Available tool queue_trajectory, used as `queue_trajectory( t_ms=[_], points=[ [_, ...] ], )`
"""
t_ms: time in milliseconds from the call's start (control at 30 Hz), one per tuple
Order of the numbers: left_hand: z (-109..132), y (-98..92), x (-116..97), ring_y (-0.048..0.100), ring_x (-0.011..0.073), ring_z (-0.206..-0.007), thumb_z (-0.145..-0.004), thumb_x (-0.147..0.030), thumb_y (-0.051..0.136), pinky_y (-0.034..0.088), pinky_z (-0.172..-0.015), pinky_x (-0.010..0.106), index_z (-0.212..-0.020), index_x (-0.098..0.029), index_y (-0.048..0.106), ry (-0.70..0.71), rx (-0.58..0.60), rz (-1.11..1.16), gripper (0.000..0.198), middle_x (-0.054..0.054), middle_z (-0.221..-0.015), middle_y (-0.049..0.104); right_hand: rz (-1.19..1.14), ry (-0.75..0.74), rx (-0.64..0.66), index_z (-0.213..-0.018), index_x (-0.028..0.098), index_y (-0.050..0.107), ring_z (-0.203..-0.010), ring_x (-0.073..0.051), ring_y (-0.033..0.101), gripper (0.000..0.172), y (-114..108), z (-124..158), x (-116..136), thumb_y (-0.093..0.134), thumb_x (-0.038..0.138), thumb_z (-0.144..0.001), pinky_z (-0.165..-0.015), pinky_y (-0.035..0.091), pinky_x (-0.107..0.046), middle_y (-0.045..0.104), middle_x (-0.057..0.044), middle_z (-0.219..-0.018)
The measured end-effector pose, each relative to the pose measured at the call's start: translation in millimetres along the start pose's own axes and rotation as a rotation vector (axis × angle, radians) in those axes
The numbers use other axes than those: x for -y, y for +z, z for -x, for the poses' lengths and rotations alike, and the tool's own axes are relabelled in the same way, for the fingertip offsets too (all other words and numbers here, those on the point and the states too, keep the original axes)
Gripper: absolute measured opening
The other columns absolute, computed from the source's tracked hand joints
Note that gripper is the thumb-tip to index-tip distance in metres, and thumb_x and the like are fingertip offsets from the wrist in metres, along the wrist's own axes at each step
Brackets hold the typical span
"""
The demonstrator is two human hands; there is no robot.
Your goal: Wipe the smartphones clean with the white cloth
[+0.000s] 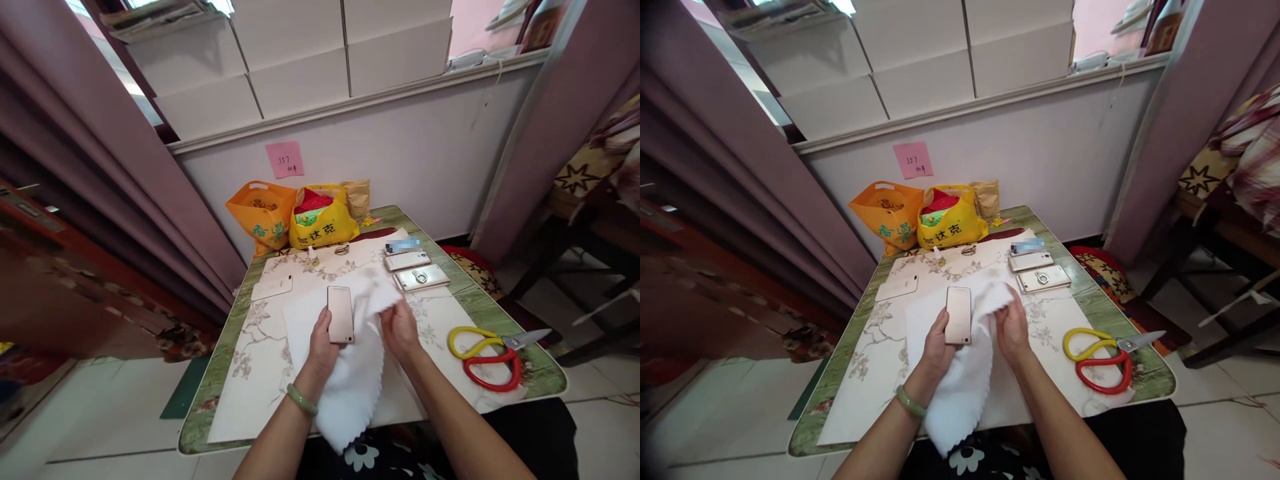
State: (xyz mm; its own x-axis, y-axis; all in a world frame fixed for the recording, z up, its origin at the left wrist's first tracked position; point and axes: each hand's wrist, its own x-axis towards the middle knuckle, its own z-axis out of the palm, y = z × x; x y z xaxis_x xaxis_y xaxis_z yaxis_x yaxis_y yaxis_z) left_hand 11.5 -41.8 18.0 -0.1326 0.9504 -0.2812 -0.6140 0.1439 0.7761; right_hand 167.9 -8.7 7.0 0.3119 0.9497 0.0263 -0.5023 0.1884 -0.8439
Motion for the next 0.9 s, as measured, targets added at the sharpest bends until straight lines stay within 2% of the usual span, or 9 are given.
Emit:
queue_trajectory(
  t_ms=[67, 133, 233, 333, 400, 500, 567, 733, 900],
  points=[
    [1.3, 0.8, -3.8, 0.068, 0.0183, -0.089, -0.084, -0.033, 0.064, 0.053, -0.079, 0.029, -0.124, -0.02, 0.06, 0.052, -0.013, -0.02, 0.042, 0.007, -0.111, 0.071, 0.176, 0.003, 0.128, -0.129, 0.021, 0.055, -0.109, -0.022, 0.061, 0.055, 17.4, 0.8, -14.0, 0.058, 0.049, -0.083, -0.092, 0.051, -0.04, 0.061, -0.01, -0.127],
    [3.7, 4.1, -6.4, 0.067, 0.0198, -0.097, -0.083, -0.032, 0.066, 0.052, -0.085, 0.03, -0.124, -0.02, 0.06, 0.08, -0.026, -0.006, 0.043, 0.008, -0.114, 0.07, 0.373, -0.036, 0.154, -0.135, 0.019, 0.051, -0.115, -0.024, 0.058, 0.064, 29.6, 4.7, -27.3, 0.063, 0.049, -0.08, -0.096, 0.049, -0.041, 0.057, -0.013, -0.132],
    [8.0, 8.9, -8.2, 0.067, 0.0196, -0.1, -0.08, -0.033, 0.07, 0.05, -0.088, 0.029, -0.125, -0.022, 0.059, 0.087, -0.061, -0.013, 0.047, 0.008, -0.116, 0.07, 0.441, -0.031, 0.213, -0.129, 0.016, 0.053, -0.106, -0.024, 0.062, 0.061, 38.5, 10.3, -35.2, 0.064, 0.051, -0.08, -0.091, 0.051, -0.041, 0.064, -0.013, -0.119],
    [9.3, 10.2, -11.1, 0.067, 0.0171, -0.081, -0.078, -0.037, 0.072, 0.052, -0.075, 0.027, -0.124, -0.021, 0.06, 0.09, -0.03, -0.157, 0.05, 0.006, -0.107, 0.072, 0.303, 0.06, 0.357, -0.11, 0.016, 0.062, -0.09, -0.022, 0.065, 0.045, 39.4, 11.5, -27.8, 0.059, 0.053, -0.085, -0.083, 0.052, -0.036, 0.07, -0.007, -0.098],
    [7.4, 9.6, -15.2, 0.064, 0.0159, -0.072, -0.076, -0.039, 0.074, 0.05, -0.068, 0.026, -0.119, -0.019, 0.064, 0.09, 0.053, -0.303, 0.049, 0.006, -0.097, 0.072, 0.252, 0.095, 0.342, -0.098, 0.017, 0.063, -0.083, -0.02, 0.063, 0.039, 37.2, 10.7, -21.6, 0.058, 0.053, -0.086, -0.079, 0.051, -0.032, 0.069, -0.004, -0.088],
    [2.0, 10.4, -23.2, 0.06, 0.0161, -0.071, -0.075, -0.04, 0.074, 0.047, -0.067, 0.025, -0.101, -0.016, 0.069, 0.102, 0.199, -0.509, 0.036, 0.004, -0.084, 0.07, 0.256, 0.119, 0.255, -0.084, 0.018, 0.059, -0.071, -0.017, 0.057, 0.037, 33.0, 10.1, -17.3, 0.059, 0.055, -0.085, -0.068, 0.048, -0.028, 0.063, 0.002, -0.074],
    [-2.1, 14.0, -27.5, 0.056, 0.0151, -0.068, -0.077, -0.044, 0.071, 0.044, -0.064, 0.025, -0.09, -0.016, 0.069, 0.139, 0.234, -0.634, 0.031, 0.002, -0.075, 0.066, 0.27, 0.133, 0.229, -0.08, 0.018, 0.057, -0.066, -0.016, 0.054, 0.038, 31.8, 10.6, -16.8, 0.059, 0.056, -0.085, -0.063, 0.047, -0.027, 0.058, 0.003, -0.069],
    [-11.4, 28.5, -23.8, 0.046, 0.0134, -0.063, -0.083, -0.054, 0.06, 0.037, -0.06, 0.025, -0.072, -0.015, 0.063, 0.318, 0.13, -0.836, 0.041, 0.0, -0.066, 0.057, 0.289, 0.08, 0.209, -0.084, 0.018, 0.06, -0.074, -0.018, 0.057, 0.04, 32.2, 10.9, -17.5, 0.057, 0.058, -0.085, -0.071, 0.048, -0.029, 0.064, 0.0, -0.077],
    [-24.5, 40.9, -11.2, 0.04, 0.0118, -0.059, -0.084, -0.054, 0.057, 0.034, -0.057, 0.024, -0.064, -0.018, 0.052, 0.429, -0.047, -0.819, 0.041, -0.004, -0.06, 0.046, 0.359, 0.046, 0.21, -0.086, 0.018, 0.06, -0.074, -0.019, 0.057, 0.043, 28.5, 6.1, -26.2, 0.052, 0.06, -0.087, -0.073, 0.047, -0.03, 0.064, -0.001, -0.076]
  ],
)
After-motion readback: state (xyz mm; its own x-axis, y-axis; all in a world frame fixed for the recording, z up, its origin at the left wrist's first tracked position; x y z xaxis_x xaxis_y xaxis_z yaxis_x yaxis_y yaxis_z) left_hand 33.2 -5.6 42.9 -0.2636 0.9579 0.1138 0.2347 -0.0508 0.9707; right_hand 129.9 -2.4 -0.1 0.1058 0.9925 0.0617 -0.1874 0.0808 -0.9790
